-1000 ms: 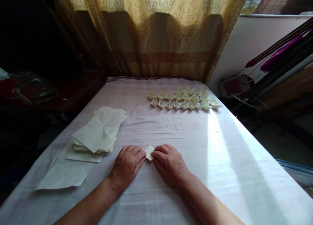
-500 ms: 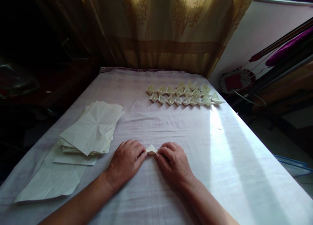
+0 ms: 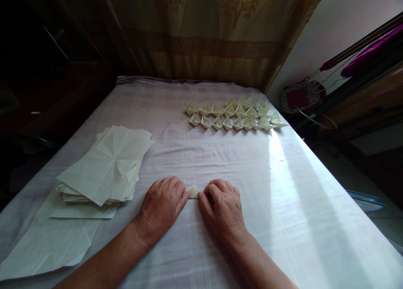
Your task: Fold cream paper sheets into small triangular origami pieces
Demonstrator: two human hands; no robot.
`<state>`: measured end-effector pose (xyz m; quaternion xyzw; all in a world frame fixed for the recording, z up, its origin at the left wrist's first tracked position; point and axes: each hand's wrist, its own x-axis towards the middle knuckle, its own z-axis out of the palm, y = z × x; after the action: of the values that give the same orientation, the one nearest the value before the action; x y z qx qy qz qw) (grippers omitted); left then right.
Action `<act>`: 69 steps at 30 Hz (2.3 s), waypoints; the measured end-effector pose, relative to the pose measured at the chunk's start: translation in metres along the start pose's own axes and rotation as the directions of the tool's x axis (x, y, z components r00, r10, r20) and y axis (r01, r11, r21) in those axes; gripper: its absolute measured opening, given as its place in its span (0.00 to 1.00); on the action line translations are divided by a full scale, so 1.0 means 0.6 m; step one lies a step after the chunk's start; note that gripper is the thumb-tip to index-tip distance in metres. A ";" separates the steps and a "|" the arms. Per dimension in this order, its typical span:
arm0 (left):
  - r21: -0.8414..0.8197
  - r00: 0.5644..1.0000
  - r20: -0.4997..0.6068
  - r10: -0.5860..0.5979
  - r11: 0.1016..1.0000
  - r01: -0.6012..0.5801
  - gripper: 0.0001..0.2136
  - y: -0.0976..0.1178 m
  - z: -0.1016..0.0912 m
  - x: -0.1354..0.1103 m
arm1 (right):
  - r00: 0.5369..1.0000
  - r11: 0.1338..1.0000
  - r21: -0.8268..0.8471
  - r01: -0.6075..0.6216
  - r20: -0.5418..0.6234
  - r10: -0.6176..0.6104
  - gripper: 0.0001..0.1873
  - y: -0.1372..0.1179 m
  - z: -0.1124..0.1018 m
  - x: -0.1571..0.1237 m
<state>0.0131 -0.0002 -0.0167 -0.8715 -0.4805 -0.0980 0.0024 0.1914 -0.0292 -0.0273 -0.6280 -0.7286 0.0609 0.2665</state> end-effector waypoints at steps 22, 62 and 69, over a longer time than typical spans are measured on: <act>-0.034 0.987 0.127 -0.099 0.994 0.105 0.09 0.002 -0.009 0.010 | 0.998 0.999 0.044 0.007 0.059 -0.009 0.04 0.003 -0.002 0.000; -0.308 0.970 0.210 -0.125 0.933 0.187 0.03 -0.009 -0.028 0.012 | 0.981 0.973 0.120 -0.196 0.009 0.196 0.05 -0.031 0.014 0.009; -0.322 0.960 0.253 -0.124 0.924 0.205 0.03 -0.013 -0.033 0.014 | 0.976 0.971 0.104 -0.216 0.056 0.211 0.05 -0.032 0.007 0.020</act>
<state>0.0079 0.0092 0.0034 -0.8201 -0.5247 -0.0801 -0.2136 0.1718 -0.0206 -0.0189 -0.6857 -0.6581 0.1431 0.2759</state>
